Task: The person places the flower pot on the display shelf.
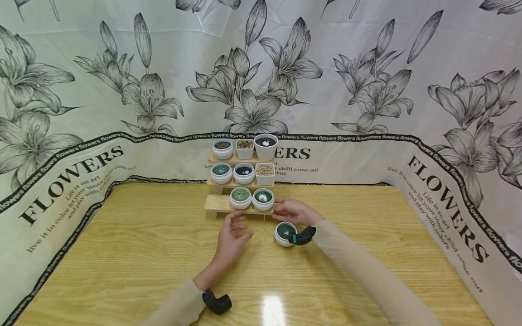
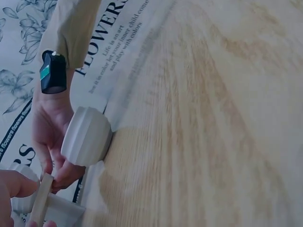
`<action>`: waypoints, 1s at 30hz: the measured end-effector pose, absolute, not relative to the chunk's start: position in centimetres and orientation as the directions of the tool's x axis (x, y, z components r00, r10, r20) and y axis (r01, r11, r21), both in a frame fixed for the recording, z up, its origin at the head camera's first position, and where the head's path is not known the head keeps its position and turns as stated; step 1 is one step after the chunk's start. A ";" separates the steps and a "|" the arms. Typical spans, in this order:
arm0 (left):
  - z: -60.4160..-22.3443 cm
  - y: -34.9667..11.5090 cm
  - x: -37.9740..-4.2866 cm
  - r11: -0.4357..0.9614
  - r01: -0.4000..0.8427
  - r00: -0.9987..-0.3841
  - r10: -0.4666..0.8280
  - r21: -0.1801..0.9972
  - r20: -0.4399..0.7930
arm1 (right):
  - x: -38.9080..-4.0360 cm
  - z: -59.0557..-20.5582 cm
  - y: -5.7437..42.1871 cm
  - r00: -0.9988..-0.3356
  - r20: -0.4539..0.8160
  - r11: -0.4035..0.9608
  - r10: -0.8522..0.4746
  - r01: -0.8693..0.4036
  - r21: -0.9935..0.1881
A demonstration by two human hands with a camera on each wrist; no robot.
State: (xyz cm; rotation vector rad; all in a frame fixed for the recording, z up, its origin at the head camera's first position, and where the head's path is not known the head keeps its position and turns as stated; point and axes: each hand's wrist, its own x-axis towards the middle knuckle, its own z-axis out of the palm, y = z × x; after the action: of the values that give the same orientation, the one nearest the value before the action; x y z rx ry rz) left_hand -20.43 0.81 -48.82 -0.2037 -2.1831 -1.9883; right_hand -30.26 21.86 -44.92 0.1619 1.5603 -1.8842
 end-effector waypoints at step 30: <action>-49.4 4.9 -19.9 0.168 0.130 -0.970 0.224 0.977 0.090 | -30.3 -44.4 21.9 -0.759 -0.446 -0.019 -0.474 0.515 -0.857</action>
State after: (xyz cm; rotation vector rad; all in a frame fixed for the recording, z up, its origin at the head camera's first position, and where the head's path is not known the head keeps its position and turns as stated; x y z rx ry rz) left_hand -19.93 4.94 -49.42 -0.3730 -2.4564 -2.0419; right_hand -30.27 21.88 -44.40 0.0437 1.5791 -1.8510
